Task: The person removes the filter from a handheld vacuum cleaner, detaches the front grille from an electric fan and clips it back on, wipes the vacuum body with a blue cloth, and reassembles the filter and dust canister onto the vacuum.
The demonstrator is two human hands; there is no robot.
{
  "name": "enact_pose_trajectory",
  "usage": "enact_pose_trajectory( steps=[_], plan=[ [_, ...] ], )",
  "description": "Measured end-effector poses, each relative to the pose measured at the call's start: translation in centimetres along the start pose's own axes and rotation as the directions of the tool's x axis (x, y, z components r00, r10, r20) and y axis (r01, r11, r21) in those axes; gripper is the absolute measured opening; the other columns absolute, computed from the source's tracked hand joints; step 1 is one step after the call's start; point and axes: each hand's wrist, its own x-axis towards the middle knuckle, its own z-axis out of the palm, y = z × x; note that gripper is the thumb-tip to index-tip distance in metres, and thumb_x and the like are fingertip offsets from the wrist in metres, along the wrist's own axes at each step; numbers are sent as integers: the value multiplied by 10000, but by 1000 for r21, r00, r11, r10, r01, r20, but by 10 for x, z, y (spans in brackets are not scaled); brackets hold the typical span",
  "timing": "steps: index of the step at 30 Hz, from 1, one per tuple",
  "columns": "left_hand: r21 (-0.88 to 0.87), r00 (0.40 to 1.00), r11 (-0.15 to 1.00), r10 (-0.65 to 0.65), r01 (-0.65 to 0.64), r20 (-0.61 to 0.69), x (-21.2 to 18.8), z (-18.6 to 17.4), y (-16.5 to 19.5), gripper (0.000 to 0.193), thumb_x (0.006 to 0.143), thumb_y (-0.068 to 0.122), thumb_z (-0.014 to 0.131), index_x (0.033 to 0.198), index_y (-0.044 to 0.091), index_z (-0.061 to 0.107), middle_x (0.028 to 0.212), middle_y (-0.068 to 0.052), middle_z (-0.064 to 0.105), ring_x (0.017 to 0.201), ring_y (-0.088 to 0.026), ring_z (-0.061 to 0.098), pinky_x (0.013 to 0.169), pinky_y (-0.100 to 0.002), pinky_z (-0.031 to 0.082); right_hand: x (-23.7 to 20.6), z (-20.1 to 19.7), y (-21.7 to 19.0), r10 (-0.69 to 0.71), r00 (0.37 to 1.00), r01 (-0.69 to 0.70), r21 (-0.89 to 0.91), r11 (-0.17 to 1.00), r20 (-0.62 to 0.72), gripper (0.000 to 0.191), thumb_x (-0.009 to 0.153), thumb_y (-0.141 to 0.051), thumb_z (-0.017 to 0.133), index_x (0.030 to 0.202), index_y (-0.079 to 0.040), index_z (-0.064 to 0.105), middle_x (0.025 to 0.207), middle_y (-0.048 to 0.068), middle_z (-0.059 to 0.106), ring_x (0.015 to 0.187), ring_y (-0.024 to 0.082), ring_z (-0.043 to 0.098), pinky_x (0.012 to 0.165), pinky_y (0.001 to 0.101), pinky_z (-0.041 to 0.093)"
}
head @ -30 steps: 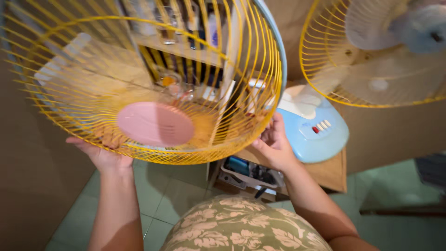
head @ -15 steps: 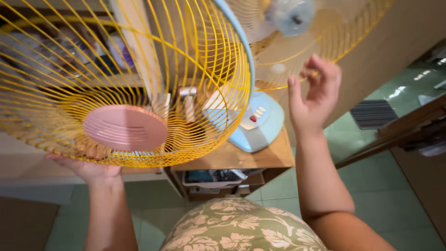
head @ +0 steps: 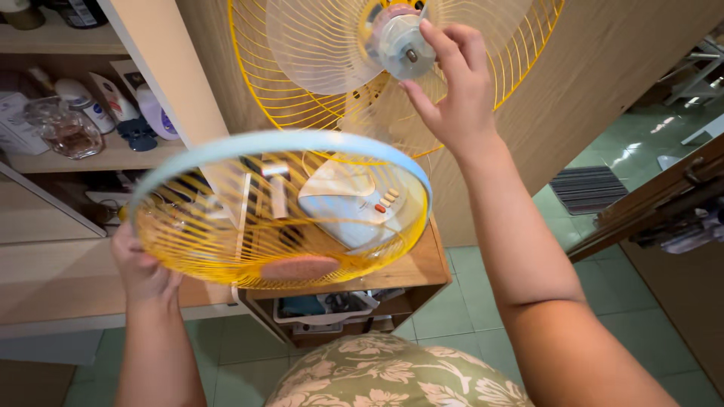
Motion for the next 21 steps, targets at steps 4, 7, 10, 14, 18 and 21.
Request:
enact_pose_trajectory(
  steps=[4, 7, 10, 14, 18, 21],
  plan=[
    [44, 993, 997, -64, 60, 100, 17, -12, -19, 667, 647, 270, 1030, 1096, -49, 653, 1057, -116, 748, 920, -172, 725, 926, -317, 595, 4, -6, 7, -2, 1000, 3, -7, 1000, 31, 689, 866, -162, 1001, 1395, -24, 581, 1182, 117, 575, 923, 200, 642, 816, 341, 572],
    [7, 980, 993, -114, 115, 164, 33, -9, -30, 626, 612, 237, 1029, 1048, -22, 661, 1024, -102, 757, 885, -156, 728, 844, -289, 596, 6, -2, 9, 154, 987, -155, 19, 988, 45, 610, 872, -263, 1029, 1202, -6, 585, 1047, 85, 604, 783, 144, 679, 702, 321, 577],
    [-15, 967, 993, -113, 120, 229, 44, 4, -37, 601, 623, 219, 1027, 1044, -12, 666, 980, -89, 751, 843, -133, 718, 827, -282, 594, 7, -2, 10, 261, 961, -262, -3, 965, 92, 544, 861, -287, 970, 1067, 10, 564, 976, 91, 600, 681, 172, 644, 626, 328, 563],
    [22, 967, 994, -106, 104, 231, 52, 21, -39, 586, 647, 251, 1018, 1042, -11, 672, 945, -81, 750, 828, -117, 713, 839, -265, 586, 7, -17, 11, 21, 996, -5, -171, 985, 89, 559, 855, -245, 1006, 1169, -37, 593, 1055, 93, 608, 818, 219, 645, 727, 353, 553],
    [16, 970, 996, -90, 88, 227, 54, 26, -40, 602, 639, 261, 1025, 1043, -10, 670, 957, -77, 748, 839, -120, 714, 856, -269, 589, 10, -21, 8, -107, 992, 118, -175, 978, 72, 598, 825, -213, 973, 1259, -42, 599, 1205, 125, 598, 1028, 305, 621, 887, 416, 532],
    [25, 971, 997, -80, 76, 226, 54, 27, -40, 623, 629, 274, 1027, 1054, -11, 672, 963, -75, 748, 846, -119, 714, 859, -267, 587, 12, -20, 7, -109, 990, 121, -150, 981, 85, 599, 827, -188, 967, 1279, -57, 598, 1260, 119, 612, 1160, 339, 600, 991, 446, 502]
  ],
)
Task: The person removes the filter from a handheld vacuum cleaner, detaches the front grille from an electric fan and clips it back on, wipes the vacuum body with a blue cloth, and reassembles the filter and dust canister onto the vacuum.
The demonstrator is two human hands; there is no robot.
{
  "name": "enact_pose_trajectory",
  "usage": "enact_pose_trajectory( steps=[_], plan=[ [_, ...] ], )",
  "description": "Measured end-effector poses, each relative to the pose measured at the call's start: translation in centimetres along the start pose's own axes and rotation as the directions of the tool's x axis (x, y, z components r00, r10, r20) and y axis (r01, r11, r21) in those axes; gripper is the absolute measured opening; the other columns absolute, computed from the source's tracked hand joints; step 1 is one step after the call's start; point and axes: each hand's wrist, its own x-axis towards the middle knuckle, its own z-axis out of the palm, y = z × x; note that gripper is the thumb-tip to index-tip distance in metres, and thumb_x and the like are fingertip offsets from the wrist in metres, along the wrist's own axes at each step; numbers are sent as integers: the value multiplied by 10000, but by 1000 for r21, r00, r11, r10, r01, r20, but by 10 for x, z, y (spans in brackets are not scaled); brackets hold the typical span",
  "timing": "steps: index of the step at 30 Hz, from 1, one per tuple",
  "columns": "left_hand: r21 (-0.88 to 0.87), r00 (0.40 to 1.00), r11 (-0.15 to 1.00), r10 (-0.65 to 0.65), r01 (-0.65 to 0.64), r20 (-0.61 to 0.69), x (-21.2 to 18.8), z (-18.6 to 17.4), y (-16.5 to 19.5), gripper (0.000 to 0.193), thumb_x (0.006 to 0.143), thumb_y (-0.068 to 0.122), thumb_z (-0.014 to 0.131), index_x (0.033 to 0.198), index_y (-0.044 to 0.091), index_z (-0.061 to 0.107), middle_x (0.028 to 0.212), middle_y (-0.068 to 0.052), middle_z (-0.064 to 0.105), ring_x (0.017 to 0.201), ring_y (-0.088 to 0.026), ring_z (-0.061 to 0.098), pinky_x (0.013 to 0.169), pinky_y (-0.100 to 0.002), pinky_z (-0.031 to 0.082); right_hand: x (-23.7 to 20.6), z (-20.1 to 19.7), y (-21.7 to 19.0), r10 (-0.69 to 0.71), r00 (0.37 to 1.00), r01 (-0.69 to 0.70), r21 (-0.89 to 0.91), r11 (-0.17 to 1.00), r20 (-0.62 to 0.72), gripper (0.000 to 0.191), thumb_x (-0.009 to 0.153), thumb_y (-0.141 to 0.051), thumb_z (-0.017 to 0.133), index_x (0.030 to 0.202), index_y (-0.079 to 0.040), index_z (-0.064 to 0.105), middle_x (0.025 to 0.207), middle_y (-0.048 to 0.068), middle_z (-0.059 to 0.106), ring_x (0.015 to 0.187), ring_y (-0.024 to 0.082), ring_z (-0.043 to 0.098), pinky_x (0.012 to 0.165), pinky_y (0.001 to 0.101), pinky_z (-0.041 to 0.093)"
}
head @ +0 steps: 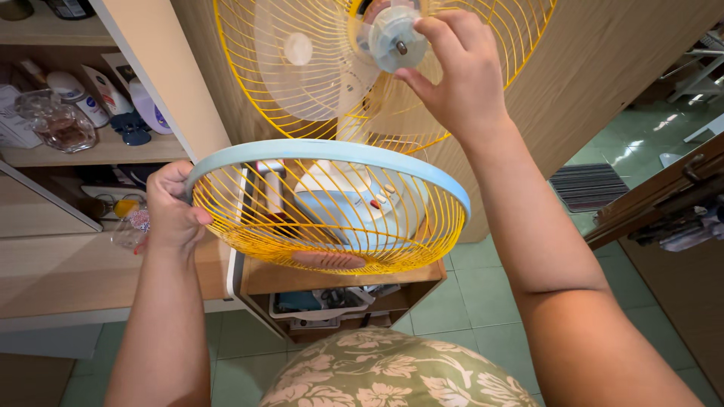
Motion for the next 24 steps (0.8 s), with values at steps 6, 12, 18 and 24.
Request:
enact_pose_trajectory(
  steps=[6, 12, 18, 24],
  plan=[
    [-42, 998, 998, 47, -49, -38, 6, 26, 22, 625, 661, 290, 1028, 1066, -25, 670, 996, -88, 751, 869, -131, 716, 843, -258, 583, -23, -16, 18, 63, 998, -57, 333, 941, -7, 479, 1012, -199, 851, 1394, -62, 598, 1299, 123, 628, 1211, 262, 632, 1035, 365, 545],
    [54, 953, 995, 97, -85, -287, 17, 67, 58, 640, 658, 535, 912, 985, 74, 610, 884, 32, 653, 770, -60, 630, 738, -219, 526, -110, -37, 19, 477, 865, -278, 939, 203, 153, 760, 1048, -684, 561, 1500, -72, 540, 1278, 115, 661, 1149, 174, 638, 1038, 324, 537],
    [-34, 901, 999, -37, 24, -433, 36, 86, 51, 573, 848, 636, 799, 903, 155, 493, 700, 67, 415, 573, -46, 392, 536, -218, 334, -164, -23, -20, 570, 796, -60, 964, -260, 204, 817, 1055, -599, 617, 1651, -148, 285, 1488, 74, 549, 1114, 156, 608, 925, 290, 530],
    [-147, 893, 988, -100, 39, -438, 52, 103, 44, 553, 874, 615, 795, 888, 167, 471, 711, 70, 411, 574, -41, 379, 540, -223, 323, -143, -44, -33, 679, 725, -204, 978, 47, 119, 821, 1078, -367, 717, 1677, -156, 198, 1511, 83, 494, 1346, 197, 535, 1159, 371, 483]
  ],
)
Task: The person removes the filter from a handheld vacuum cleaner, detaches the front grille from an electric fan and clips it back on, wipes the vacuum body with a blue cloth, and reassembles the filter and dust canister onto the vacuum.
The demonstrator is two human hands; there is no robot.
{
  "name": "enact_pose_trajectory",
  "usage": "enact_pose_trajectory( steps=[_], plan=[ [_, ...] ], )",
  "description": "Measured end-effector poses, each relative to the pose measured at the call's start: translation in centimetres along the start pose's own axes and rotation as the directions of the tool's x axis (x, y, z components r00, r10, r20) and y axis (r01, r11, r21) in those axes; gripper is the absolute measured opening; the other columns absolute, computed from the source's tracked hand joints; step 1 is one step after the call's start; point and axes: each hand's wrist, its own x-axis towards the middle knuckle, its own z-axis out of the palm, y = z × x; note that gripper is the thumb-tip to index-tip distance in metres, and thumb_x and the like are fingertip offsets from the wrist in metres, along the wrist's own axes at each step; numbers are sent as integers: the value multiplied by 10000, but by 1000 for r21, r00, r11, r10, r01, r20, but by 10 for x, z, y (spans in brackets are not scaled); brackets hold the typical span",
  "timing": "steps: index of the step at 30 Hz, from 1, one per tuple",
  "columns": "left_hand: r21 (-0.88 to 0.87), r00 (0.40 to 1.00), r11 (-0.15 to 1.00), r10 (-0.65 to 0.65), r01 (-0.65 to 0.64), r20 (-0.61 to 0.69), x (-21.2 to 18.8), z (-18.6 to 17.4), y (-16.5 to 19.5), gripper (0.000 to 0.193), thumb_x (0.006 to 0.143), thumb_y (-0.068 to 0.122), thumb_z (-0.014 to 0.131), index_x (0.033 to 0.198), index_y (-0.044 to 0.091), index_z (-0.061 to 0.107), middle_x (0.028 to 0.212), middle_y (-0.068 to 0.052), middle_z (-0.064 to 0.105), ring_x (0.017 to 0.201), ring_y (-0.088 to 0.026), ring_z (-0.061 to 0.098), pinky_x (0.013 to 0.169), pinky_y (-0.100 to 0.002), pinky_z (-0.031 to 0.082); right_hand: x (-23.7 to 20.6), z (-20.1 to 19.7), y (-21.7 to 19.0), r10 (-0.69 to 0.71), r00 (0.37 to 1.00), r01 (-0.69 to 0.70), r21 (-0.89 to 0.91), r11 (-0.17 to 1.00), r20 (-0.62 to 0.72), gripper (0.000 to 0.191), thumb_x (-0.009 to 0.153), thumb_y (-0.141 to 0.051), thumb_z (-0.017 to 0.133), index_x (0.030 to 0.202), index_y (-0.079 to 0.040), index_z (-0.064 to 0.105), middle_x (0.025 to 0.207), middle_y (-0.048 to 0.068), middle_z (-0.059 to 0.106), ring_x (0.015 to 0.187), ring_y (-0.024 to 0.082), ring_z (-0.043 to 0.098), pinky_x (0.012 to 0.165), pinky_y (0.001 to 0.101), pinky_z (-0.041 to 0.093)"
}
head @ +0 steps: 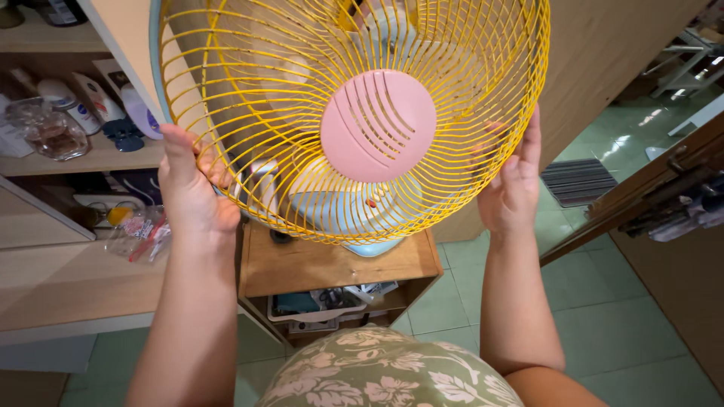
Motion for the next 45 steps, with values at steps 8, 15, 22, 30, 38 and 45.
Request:
enact_pose_trajectory(
  steps=[8, 15, 22, 30, 38, 45],
  plan=[
    [-68, 986, 989, 141, -135, 94, -6, -35, -13, 536, 896, 614, 790, 952, 174, 489, 737, 65, 407, 551, -35, 381, 516, -204, 307, -11, 12, -12, -49, 994, 48, 9, 999, 99, 877, 1032, -284, 728, 1690, -219, 151, 1576, 97, 441, 1401, 281, 525, 1172, 440, 462],
    [-226, 979, 973, 87, -44, 183, -27, -165, 13, 541, 976, 661, 647, 890, 147, 502, 667, 53, 494, 555, -47, 446, 539, -195, 366, -29, 29, 35, 120, 961, -160, 149, 976, 248, 843, 1041, -327, 708, 1660, -200, 148, 1686, 111, 387, 1520, 278, 455, 1268, 448, 382],
    [-324, 982, 927, 180, -189, -57, -89, -247, 55, 571, 1010, 680, 477, 814, 145, 491, 607, 11, 417, 504, -127, 364, 518, -282, 330, -85, 68, 172, 567, 681, -324, -503, 801, 464, 407, 977, -230, 679, 1322, -18, 638, 1220, 119, 702, 1114, 221, 699, 983, 406, 575],
    [-329, 913, 860, 314, -390, -262, -131, -291, 79, 640, 1107, 665, 371, 747, 136, 389, 754, -29, 446, 628, -175, 390, 699, -325, 420, -129, 130, 271, 494, 733, 151, -819, 553, 468, 551, 746, -196, 851, 1207, -3, 617, 1123, 244, 658, 1057, 430, 631, 928, 454, 519],
    [-392, 908, 833, 277, -390, -313, -151, -276, 123, 675, 1003, 612, 528, 1334, 30, 440, 1296, -130, 552, 1147, -301, 515, 1010, -458, 427, -129, 168, 285, 563, 729, 127, -886, 445, 388, 614, 768, -167, 830, 1300, -21, 561, 1159, 255, 651, 1121, 463, 593, 942, 480, 498],
    [408, 871, 829, 471, -383, -140, -146, -285, 127, 738, 1014, 582, 763, 1429, 28, 508, 1268, -63, 592, 1089, -173, 579, 966, -354, 491, -118, 122, 256, 766, 599, -563, -557, 610, 233, 668, 800, -214, 838, 1400, -49, 596, 1126, 46, 657, 1018, 173, 580, 895, 341, 498]
  ],
)
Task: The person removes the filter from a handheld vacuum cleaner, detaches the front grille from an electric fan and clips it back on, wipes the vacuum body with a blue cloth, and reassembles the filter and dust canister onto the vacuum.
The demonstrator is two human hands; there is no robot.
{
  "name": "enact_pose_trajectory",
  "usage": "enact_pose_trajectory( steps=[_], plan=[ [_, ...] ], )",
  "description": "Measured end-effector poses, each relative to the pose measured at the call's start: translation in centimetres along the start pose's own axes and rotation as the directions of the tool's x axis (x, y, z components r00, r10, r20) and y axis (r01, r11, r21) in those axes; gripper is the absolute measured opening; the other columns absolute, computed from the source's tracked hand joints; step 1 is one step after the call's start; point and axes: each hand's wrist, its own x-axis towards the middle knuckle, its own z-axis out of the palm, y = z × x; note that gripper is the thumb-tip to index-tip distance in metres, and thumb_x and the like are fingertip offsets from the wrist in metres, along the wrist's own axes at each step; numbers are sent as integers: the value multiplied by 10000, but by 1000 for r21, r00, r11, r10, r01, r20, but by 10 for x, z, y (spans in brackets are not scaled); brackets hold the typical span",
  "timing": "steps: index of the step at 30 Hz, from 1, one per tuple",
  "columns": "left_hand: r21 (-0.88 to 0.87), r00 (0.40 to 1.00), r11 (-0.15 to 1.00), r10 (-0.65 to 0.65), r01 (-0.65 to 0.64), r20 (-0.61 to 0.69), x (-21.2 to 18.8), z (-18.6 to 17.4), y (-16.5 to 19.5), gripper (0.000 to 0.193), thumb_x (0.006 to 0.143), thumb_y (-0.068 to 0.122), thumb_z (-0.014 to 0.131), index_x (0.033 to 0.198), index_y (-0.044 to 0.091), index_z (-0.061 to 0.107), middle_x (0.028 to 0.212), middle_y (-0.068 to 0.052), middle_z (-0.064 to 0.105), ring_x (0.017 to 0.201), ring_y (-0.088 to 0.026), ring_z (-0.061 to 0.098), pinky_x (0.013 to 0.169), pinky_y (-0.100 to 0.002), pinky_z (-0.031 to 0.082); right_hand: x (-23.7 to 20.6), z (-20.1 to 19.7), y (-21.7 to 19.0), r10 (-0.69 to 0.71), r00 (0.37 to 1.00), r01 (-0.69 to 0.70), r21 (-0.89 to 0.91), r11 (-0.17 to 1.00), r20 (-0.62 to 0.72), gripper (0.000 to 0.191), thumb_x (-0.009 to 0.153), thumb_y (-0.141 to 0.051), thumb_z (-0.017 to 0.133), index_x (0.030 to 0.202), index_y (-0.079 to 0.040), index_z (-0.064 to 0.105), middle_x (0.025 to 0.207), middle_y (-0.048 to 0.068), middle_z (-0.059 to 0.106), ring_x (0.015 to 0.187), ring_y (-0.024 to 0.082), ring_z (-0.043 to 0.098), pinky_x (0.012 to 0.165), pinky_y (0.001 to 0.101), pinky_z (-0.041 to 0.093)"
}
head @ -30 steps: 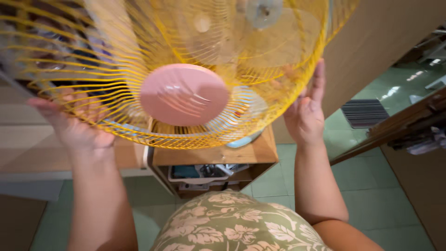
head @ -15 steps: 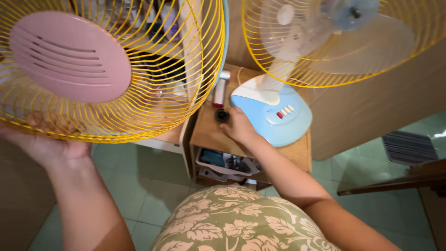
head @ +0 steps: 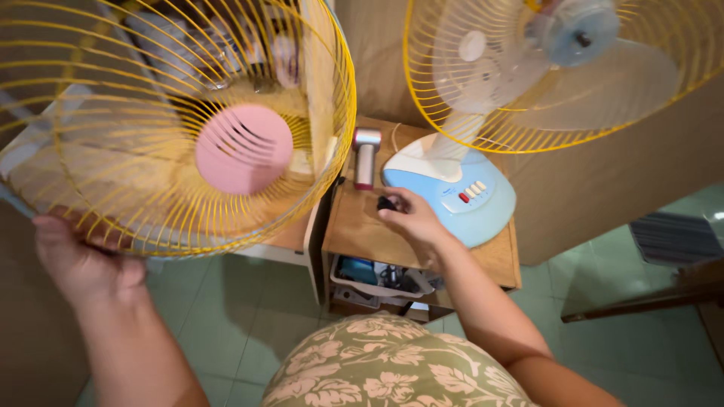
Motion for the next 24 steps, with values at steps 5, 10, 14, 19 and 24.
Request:
enact_pose_trajectory(
  steps=[5, 10, 14, 19, 24],
  plan=[
    [-98, 994, 989, -107, 108, 20, 13, -23, -25, 388, 1029, 336, 788, 1173, 29, 600, 974, -53, 605, 722, -140, 536, 612, -273, 433, -64, -98, -57, -259, 966, 241, 327, 914, 11, 727, 844, -188, 817, 1489, -46, 513, 1312, 72, 635, 1190, 176, 586, 1020, 328, 484],
    [-170, 993, 981, -85, 98, 87, 3, -25, -33, 352, 953, 279, 823, 1121, 54, 610, 926, -33, 612, 704, -113, 551, 581, -249, 441, -122, -135, -96, -557, 767, 633, 524, 570, -319, 605, 900, -153, 853, 1431, -60, 578, 1378, 145, 624, 1272, 303, 618, 1194, 469, 508],
    [-187, 990, 982, -6, 32, 141, -7, -13, -29, 372, 889, 259, 858, 1069, 54, 606, 880, -24, 598, 687, -94, 539, 573, -238, 429, -136, -134, -107, -507, 733, 680, 469, 564, -453, 592, 895, -81, 839, 1418, -69, 563, 1396, 138, 612, 1345, 331, 604, 1065, 397, 501],
    [-166, 960, 986, 71, -26, 270, -4, 26, -11, 403, 807, 234, 902, 1005, 54, 601, 822, -13, 582, 665, -71, 524, 563, -225, 414, -132, -128, -115, -505, 674, 686, 203, 699, -539, 563, 913, 36, 761, 1442, -26, 578, 1396, 130, 628, 1371, 236, 577, 1210, 366, 455],
    [30, 865, 994, 75, -103, 496, 13, 114, 9, 440, 726, 210, 946, 941, 54, 595, 764, -2, 565, 644, -47, 510, 553, -211, 399, -117, -146, -137, -600, 567, 718, -19, 696, -564, 536, 909, 97, 783, 1373, -65, 570, 1458, 73, 588, 1338, 185, 580, 1157, 362, 517]
  ],
)
